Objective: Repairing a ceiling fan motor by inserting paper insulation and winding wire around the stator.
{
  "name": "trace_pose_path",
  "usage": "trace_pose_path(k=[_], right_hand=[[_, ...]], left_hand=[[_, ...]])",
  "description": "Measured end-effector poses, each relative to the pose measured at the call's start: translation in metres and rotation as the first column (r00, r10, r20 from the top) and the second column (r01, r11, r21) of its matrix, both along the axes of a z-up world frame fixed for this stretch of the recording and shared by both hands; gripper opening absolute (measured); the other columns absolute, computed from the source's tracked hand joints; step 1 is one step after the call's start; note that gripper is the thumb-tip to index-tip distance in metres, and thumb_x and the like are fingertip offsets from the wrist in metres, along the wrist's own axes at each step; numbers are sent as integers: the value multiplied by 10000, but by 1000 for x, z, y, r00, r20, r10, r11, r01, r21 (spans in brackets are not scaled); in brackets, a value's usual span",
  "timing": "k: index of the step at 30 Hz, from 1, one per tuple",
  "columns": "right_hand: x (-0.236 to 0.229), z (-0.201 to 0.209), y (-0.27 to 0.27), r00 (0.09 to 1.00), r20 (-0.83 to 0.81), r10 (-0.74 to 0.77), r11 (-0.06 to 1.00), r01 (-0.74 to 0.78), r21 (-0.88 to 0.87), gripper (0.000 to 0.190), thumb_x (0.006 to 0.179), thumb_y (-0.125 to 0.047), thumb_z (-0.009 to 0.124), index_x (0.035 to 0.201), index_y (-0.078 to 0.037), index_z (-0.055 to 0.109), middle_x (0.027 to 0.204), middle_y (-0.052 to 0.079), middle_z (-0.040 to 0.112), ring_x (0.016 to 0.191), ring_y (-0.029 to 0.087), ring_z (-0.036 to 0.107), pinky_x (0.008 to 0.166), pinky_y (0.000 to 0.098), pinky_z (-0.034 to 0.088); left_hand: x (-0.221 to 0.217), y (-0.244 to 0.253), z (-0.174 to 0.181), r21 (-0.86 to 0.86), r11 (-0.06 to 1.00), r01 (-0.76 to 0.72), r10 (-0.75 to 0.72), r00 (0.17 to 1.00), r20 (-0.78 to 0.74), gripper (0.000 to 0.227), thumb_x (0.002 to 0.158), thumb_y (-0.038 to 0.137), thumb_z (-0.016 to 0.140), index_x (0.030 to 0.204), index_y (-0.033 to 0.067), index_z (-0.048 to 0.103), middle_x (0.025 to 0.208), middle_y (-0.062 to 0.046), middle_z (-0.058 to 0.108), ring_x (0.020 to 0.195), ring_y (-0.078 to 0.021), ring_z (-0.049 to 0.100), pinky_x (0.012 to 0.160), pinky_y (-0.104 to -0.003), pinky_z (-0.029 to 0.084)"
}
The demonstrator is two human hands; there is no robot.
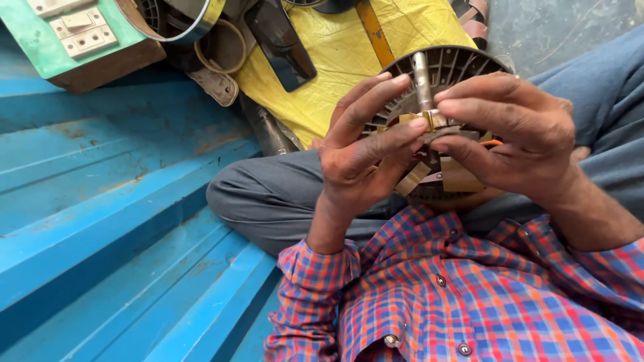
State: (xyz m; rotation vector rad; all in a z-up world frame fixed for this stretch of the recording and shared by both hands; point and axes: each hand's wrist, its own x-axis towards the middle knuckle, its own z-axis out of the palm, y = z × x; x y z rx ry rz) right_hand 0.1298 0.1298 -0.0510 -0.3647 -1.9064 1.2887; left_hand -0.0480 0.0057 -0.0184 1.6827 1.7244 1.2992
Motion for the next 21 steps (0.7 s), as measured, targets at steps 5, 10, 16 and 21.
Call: trace_pose_path(k=[5,10,16,21], right_hand=[[0,-1,3,1000,-5,29,999,-29,34,366,801,-90,864,1125,-36,702,1134,182,681,1049,252,708,875,338,611],[2,-3,2,999,-23,23,1000,-23,4,353,806,-69,868,1117,-34,706,1138,176,679,1053,253,713,892,342,632],[3,-2,3,1000,18,-25,995,27,-94,450,765,-147,879,1137,-2,672,1150,173,674,1042,246,712,880,333,615],[9,-3,3,999,53,12,999,-14,32,380,857,-84,872,1202,-52,717,1226,150,676,1063,247,717,883,331,610]], left_hand=[[0,0,-5,37,998,-43,41,997,65,353,936,125,869,1231,260,731,1457,-31,609,1374,-246,546,1141,-346,477],[0,8,11,-31,999,-28,23,989,-148,364,901,126,881,1217,239,738,1457,-102,582,1407,-309,561,1165,-395,510],[2,-1,-8,0,1000,-19,19,985,-174,409,924,193,917,1270,311,732,1558,-39,554,1459,-247,501,1191,-364,456],[8,4,0,22,996,-88,89,995,-49,351,913,122,875,1222,228,744,1486,-56,584,1417,-278,543,1158,-379,493]])
